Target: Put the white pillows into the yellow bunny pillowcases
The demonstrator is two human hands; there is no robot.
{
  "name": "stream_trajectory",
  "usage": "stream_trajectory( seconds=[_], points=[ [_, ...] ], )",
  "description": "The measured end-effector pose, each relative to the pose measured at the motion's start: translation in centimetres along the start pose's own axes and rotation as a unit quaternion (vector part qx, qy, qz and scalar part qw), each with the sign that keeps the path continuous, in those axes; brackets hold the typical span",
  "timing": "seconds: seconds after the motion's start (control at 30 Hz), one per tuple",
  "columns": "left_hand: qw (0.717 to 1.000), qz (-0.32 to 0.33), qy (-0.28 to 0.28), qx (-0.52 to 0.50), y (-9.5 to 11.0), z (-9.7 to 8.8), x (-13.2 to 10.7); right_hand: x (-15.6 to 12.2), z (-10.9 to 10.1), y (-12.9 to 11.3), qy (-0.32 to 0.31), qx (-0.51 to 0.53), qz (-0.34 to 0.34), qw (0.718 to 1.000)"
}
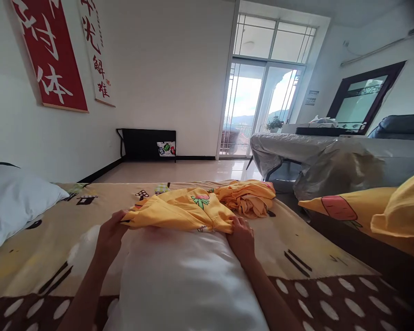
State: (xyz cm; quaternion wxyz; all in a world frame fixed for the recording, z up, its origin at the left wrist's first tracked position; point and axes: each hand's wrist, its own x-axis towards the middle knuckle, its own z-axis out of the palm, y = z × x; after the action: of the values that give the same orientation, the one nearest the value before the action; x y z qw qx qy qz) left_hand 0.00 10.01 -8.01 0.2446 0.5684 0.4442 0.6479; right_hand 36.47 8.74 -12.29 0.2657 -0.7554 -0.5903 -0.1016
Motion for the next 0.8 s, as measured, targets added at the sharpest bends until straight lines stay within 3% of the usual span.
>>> stream_trajectory(
  seconds=[0.07,0.17,0.23,0.37,0.47,0.53,0.6,0.67,0.73,0.8],
  points=[
    [0.996,-0.061,-0.067,0.008,-0.9,-0.8,0.3,0.2,0.7,1.1,-0.047,-0.019,0.045,0.998],
    [0.962,-0.148,-0.225,0.037,-2.3,-1.3,0.4,0.3,1.8,2.8,-0.132,0.019,0.102,0.986],
    [0.946,-0.165,-0.277,0.045,-2.6,-1.2,0.2,0.2,2.2,3.6,-0.181,0.057,0.119,0.975],
    [0.973,-0.123,-0.195,-0.003,-0.9,-1.6,0.0,0.3,1.6,3.8,-0.163,0.067,0.118,0.977],
    [0.983,-0.051,-0.174,-0.031,0.2,-2.9,0.1,0.8,0.5,3.7,-0.057,0.060,0.117,0.990],
    [0.977,-0.047,-0.207,-0.017,-0.1,-4.1,0.0,1.3,-0.3,3.9,0.051,0.077,0.080,0.992],
    [0.959,-0.099,-0.263,0.044,-1.2,-5.4,-0.2,1.7,-1.2,4.0,0.149,0.120,0.004,0.982],
    [0.909,-0.168,-0.346,0.162,-2.0,-6.3,-0.5,2.0,-2.1,3.9,0.201,0.160,-0.093,0.962],
    [0.849,-0.199,-0.412,0.265,-1.9,-6.5,-0.8,1.9,-3.1,3.3,0.183,0.184,-0.180,0.949],
    [0.825,-0.175,-0.445,0.301,-0.5,-6.1,-1.0,1.6,-4.1,2.5,0.107,0.199,-0.241,0.944]
  ],
)
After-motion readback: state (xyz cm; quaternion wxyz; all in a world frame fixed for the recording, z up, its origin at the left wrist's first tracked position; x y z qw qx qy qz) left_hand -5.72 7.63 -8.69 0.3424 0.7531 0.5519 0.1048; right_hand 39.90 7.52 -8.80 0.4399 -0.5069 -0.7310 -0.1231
